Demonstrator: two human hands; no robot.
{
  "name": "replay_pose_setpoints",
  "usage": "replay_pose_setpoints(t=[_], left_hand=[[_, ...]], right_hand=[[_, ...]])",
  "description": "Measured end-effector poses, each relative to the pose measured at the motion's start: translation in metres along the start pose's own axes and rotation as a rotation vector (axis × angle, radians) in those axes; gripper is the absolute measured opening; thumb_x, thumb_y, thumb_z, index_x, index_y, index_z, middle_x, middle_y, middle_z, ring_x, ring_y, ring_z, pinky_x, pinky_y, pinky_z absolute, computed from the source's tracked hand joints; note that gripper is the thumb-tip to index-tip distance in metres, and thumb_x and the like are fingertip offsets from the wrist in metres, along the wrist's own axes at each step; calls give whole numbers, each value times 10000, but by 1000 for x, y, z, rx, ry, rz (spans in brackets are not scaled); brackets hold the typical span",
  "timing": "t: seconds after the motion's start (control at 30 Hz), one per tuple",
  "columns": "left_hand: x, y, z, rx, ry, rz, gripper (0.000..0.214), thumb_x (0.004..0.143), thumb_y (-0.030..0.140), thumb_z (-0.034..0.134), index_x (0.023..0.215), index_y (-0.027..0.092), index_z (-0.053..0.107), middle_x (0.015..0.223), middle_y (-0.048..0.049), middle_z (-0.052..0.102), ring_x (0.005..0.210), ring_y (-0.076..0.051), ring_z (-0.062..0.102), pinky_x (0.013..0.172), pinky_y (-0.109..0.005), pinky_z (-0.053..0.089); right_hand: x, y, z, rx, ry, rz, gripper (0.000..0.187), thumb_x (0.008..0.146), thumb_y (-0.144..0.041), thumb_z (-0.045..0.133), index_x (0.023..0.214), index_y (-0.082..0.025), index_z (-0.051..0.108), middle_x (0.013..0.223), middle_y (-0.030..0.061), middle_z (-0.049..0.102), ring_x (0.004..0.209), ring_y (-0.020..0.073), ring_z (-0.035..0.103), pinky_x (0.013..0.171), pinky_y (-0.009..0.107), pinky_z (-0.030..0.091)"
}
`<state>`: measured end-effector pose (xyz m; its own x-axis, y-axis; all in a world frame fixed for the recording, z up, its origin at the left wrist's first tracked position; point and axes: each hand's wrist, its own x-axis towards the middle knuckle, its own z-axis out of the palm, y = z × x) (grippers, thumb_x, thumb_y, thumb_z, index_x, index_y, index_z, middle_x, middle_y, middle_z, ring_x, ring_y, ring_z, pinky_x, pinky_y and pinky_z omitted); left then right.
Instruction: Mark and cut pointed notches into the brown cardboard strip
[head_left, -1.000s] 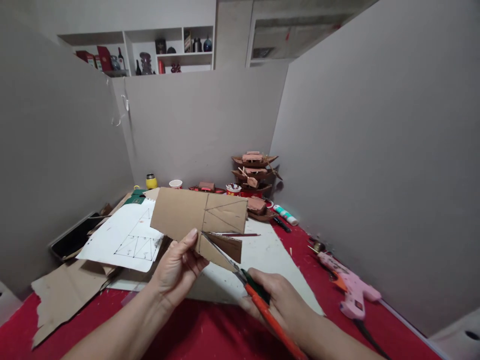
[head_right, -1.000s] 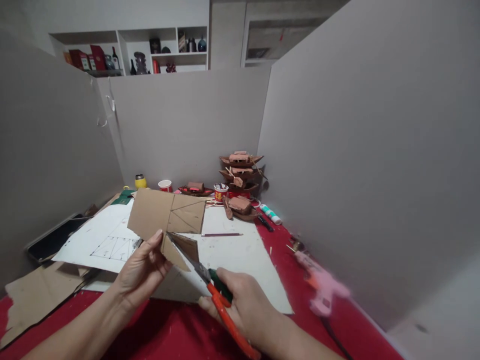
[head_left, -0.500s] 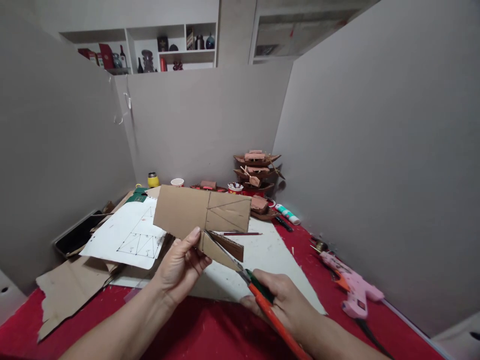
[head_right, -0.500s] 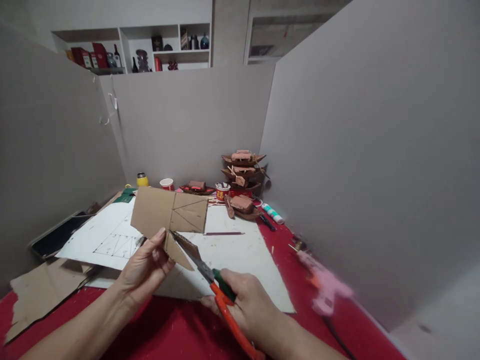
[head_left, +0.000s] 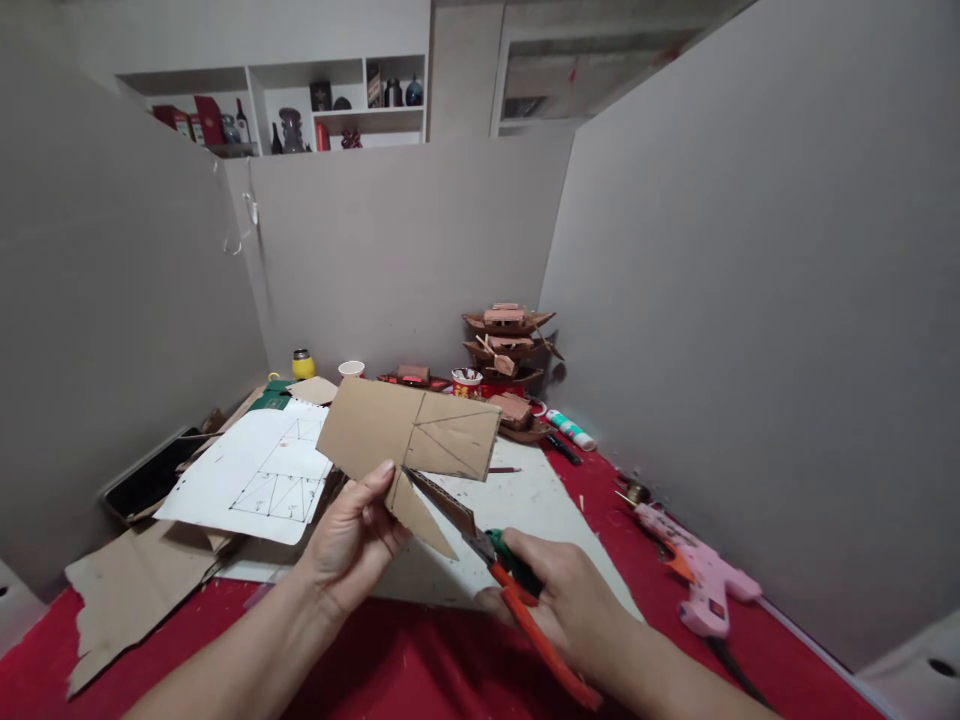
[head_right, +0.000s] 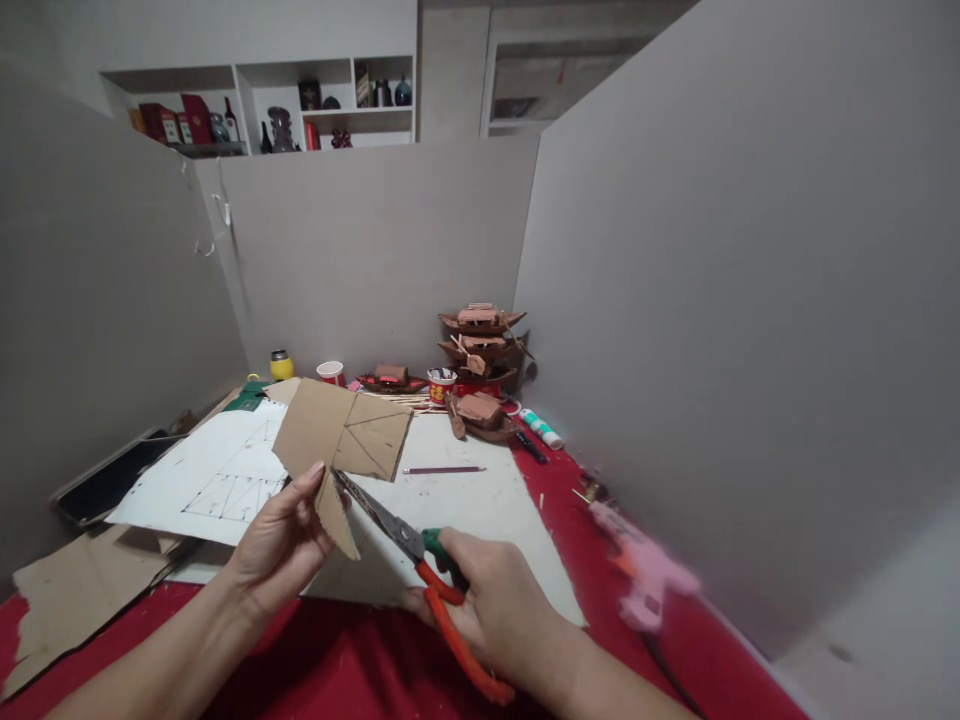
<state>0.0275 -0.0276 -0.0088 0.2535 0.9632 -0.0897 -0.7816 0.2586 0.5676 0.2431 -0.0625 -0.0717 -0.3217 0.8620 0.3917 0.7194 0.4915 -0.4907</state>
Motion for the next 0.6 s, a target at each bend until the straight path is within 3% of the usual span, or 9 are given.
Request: replay_pose_setpoints(t=[0.17, 0.3, 0.47, 0.53, 0.6], left_hand=[[1, -4, -5, 35, -42, 11, 106, 787, 127, 724, 890, 140, 703, 840, -42, 765, 667, -131, 706, 604, -211, 590], [3, -5, -9, 158, -119, -9, 161, 755, 269, 784, 844, 156, 713, 728, -15, 731, 576, -97, 660, 541, -170, 547], [2, 12, -10, 704, -351, -218, 408, 812, 486, 674, 649, 113, 694, 538, -62, 660, 441, -123, 607, 442, -204, 479], [-2, 22, -8, 913, -348, -38, 393, 815, 436, 685, 572, 128, 660, 499, -53, 639, 432, -103, 571, 462, -189, 440], [-5, 33, -6, 958, -203, 355, 338, 823, 369, 689, 567, 152, 645, 511, -20, 627, 476, -86, 543, 518, -180, 429]], right_hand=[[-1, -2, 5, 75, -29, 15, 226, 813, -306, 585, 695, -236, 405, 597, -46, 490, 526, 129, 392, 513, 235, 340], [2, -3, 4, 177, -47, 60, 282, 828, -378, 558, 656, -231, 390, 577, -55, 413, 528, 125, 367, 496, 231, 328], [7, 9, -9, 91, -16, 110, 362, 811, -477, 565, 613, -228, 392, 555, -41, 414, 521, 139, 401, 491, 248, 340], [5, 15, -15, 78, -14, 125, 385, 799, -516, 567, 588, -228, 424, 534, -21, 452, 507, 159, 444, 474, 262, 362], [2, 18, -17, 138, -37, 127, 374, 806, -530, 569, 607, -216, 530, 548, 9, 529, 503, 180, 502, 459, 270, 407]])
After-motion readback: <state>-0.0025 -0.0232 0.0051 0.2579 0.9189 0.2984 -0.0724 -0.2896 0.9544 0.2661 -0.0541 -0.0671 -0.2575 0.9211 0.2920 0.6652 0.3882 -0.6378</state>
